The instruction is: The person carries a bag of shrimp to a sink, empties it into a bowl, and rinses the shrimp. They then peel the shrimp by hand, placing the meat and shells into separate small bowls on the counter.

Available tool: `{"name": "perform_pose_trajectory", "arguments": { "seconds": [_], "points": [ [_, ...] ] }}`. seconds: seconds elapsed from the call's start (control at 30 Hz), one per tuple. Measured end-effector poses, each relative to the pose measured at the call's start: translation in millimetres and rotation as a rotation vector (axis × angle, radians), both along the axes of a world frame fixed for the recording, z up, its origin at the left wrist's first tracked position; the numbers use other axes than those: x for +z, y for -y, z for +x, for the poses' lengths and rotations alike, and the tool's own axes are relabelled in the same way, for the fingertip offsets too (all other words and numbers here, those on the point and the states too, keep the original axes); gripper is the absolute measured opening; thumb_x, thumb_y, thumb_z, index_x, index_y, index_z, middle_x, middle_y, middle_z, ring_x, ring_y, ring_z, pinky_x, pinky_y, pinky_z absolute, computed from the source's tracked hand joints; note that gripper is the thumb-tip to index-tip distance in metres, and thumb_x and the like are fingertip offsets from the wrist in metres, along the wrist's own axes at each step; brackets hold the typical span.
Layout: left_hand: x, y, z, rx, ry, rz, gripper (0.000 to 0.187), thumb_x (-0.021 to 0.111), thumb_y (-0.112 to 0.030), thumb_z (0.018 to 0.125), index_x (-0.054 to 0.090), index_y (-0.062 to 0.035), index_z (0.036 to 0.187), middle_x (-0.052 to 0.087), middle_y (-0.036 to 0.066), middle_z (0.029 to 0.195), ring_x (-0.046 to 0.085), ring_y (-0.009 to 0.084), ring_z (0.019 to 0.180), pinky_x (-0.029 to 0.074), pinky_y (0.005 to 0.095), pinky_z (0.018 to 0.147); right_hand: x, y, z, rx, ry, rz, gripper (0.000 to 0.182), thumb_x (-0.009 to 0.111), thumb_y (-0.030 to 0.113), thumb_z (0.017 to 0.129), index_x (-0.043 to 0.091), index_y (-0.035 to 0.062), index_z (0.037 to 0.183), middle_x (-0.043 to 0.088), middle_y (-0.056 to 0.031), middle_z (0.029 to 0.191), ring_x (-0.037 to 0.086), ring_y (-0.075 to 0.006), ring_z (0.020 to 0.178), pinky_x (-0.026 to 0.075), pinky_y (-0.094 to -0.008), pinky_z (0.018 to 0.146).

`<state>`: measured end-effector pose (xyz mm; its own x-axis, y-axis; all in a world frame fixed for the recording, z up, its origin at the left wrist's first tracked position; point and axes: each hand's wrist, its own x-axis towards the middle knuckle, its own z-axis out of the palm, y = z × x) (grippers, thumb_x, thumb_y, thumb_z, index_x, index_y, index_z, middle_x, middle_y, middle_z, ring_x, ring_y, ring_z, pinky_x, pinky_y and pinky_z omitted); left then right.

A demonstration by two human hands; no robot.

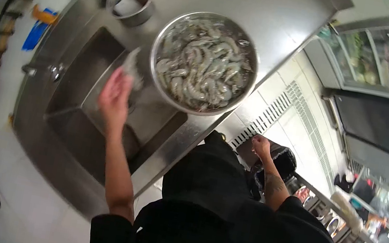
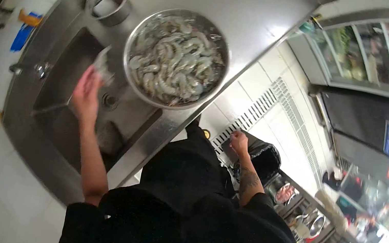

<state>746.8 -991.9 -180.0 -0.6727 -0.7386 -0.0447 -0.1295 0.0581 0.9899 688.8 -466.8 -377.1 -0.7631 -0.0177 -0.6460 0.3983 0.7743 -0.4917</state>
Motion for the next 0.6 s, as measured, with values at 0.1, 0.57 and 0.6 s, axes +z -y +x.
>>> {"name": "perform_pose_trajectory", "arguments": {
  "seconds": [0.1,0.57,0.6],
  "points": [
    [13.3,-26.9,-4.8,-0.162,-0.034,-0.147,0.037,0.066,-0.011,0.091,0.059,-0.0024,0.126,0.065,0.011,0.116,0.063,0.0141,0.098,0.049,0.0262,0.080,-25.8,0.2,-19.5,-0.004,-0.010,-0.085,0.013,0.057,0.014,0.089,0.065,0.0036,0.092,0.059,-0.0041,0.063,0.058,-0.0133,0.049,0.045,-0.0267,0.042],
    [-290.4,92.2,311.9,0.060,1.124,-0.021,0.074,0.063,-0.039,0.087,0.037,0.0061,0.139,0.044,0.028,0.138,0.043,0.0394,0.129,0.037,0.0460,0.106,34.9,-33.6,0.9,-0.028,0.263,0.113,0.012,0.052,0.014,0.091,0.061,0.0065,0.095,0.056,-0.0038,0.061,0.056,-0.0135,0.046,0.044,-0.0260,0.036],
    [-301.8,91.9,312.0,0.039,1.112,-0.013,0.074,0.063,-0.039,0.087,0.037,0.0061,0.139,0.044,0.028,0.138,0.043,0.0394,0.129,0.037,0.0460,0.106,44.5,-31.7,8.8,0.024,0.258,0.169,0.013,0.051,0.014,0.091,0.061,0.0066,0.095,0.057,-0.0040,0.061,0.057,-0.0136,0.047,0.044,-0.0261,0.036]
  ]
}}
